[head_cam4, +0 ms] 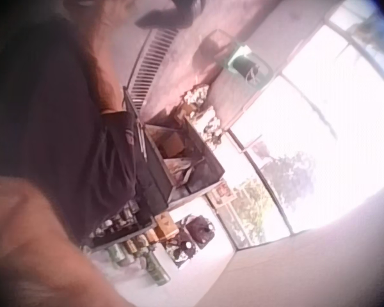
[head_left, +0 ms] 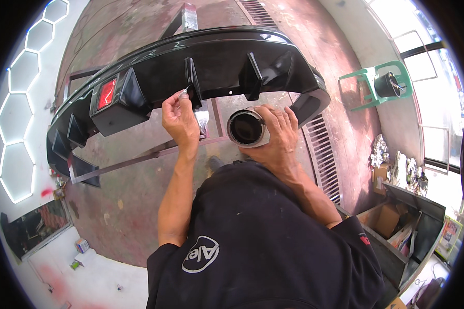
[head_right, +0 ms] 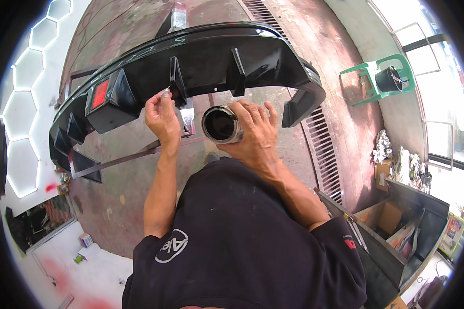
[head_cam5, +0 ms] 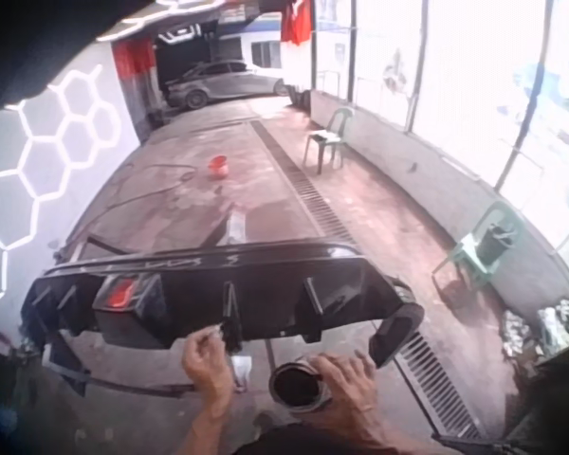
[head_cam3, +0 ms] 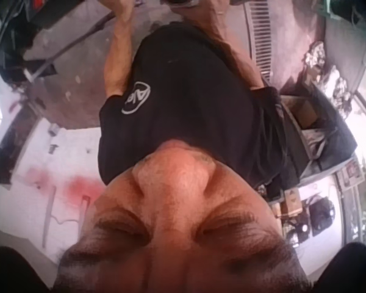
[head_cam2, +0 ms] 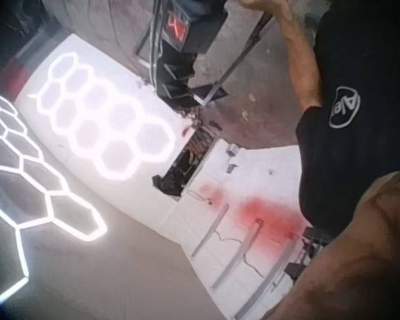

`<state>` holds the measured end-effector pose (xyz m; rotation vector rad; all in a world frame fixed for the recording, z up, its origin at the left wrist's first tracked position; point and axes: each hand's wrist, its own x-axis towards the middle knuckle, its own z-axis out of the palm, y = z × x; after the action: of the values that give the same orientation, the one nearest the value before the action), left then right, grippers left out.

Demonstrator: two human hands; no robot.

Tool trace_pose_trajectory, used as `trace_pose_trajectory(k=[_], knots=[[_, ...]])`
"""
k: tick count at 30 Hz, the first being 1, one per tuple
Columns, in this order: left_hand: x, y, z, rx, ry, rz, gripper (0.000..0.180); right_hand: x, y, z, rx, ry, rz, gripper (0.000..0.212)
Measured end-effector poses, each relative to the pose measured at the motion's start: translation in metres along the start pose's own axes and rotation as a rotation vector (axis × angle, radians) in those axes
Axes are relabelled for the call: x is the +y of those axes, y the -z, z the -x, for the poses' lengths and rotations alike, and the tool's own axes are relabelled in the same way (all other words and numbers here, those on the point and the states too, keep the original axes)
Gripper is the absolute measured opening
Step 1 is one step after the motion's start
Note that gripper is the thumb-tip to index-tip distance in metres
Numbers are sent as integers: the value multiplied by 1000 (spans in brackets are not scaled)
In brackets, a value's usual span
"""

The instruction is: The person hand-paints a black car bumper with a small brush, repeatedly dipping the brush into a paint can and applying paint to the edges and surfaces of the bumper. The bumper is mounted on a stand in a workshop.

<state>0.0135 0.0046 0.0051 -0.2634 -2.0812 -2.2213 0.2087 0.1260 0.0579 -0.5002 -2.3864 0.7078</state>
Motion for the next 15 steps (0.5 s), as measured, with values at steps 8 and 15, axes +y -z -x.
trace_pose_trajectory(k=[8,15], knots=[[1,11,35,-137,-70,-39,10,12,8,8,27,-33,-3,89],[7,32,63,-171,94,15,15,26,19,13,13,-56,-5,90]])
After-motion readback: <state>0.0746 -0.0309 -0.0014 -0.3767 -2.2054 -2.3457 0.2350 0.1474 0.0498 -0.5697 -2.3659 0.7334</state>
